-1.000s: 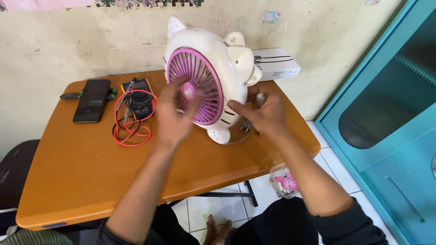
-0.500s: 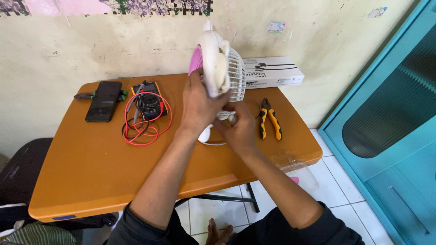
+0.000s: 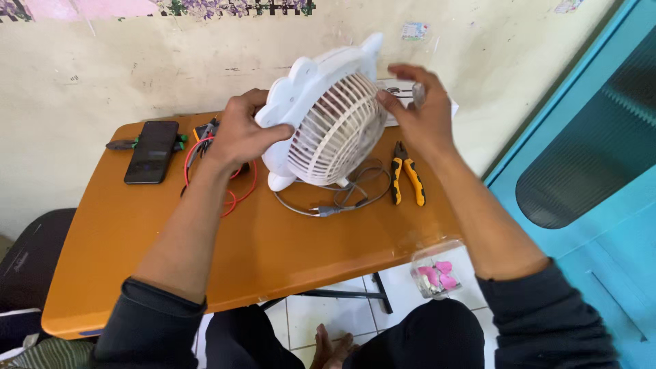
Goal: The person uses a multimeter to test a fan's power cord, then disassembles a white cat-shaped fan by removing the front grille and blades. They reassemble the fan by replacing the grille and securing it with screws using a screwdriver.
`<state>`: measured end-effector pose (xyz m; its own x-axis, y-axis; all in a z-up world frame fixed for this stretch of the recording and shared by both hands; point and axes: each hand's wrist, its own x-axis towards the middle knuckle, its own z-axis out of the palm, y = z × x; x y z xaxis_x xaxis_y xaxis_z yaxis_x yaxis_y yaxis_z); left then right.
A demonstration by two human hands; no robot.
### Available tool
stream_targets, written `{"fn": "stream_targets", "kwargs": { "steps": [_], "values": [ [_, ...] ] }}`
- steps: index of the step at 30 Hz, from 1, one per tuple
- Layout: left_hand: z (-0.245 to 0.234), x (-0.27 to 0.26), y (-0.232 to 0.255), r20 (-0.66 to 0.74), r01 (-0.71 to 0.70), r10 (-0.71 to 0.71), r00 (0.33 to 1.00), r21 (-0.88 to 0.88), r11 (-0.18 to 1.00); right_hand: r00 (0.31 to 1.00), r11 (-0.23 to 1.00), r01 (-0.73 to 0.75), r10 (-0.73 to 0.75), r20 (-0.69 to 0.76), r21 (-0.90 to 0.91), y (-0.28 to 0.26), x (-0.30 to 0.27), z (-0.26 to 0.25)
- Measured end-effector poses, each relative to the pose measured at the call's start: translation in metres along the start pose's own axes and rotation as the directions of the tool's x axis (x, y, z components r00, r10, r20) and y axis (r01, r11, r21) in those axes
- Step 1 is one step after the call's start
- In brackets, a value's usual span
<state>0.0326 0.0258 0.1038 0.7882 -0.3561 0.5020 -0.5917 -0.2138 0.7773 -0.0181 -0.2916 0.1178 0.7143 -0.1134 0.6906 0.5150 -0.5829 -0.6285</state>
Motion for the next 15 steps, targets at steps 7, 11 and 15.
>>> {"fn": "stream_targets", "kwargs": {
  "steps": [7, 11, 15],
  "values": [
    [-0.032, 0.019, -0.014, 0.216, 0.053, -0.053, 0.975, 0.005, 0.999, 0.851, 0.88, 0.458, -0.394, 0.347, -0.126, -0.022, 0.052, -0.008],
    [-0.039, 0.033, -0.013, 0.268, 0.172, -0.181, 0.946, 0.057, 0.983, 0.891, 0.944, 0.179, -0.036, 0.452, -0.278, -0.033, 0.067, 0.008],
    [-0.057, 0.027, 0.009, 0.075, 0.044, -0.025, 0.997, -0.254, 0.966, 0.921, 0.911, 0.246, -0.114, 0.373, -0.33, -0.03, 0.059, 0.011]
  ]
}}
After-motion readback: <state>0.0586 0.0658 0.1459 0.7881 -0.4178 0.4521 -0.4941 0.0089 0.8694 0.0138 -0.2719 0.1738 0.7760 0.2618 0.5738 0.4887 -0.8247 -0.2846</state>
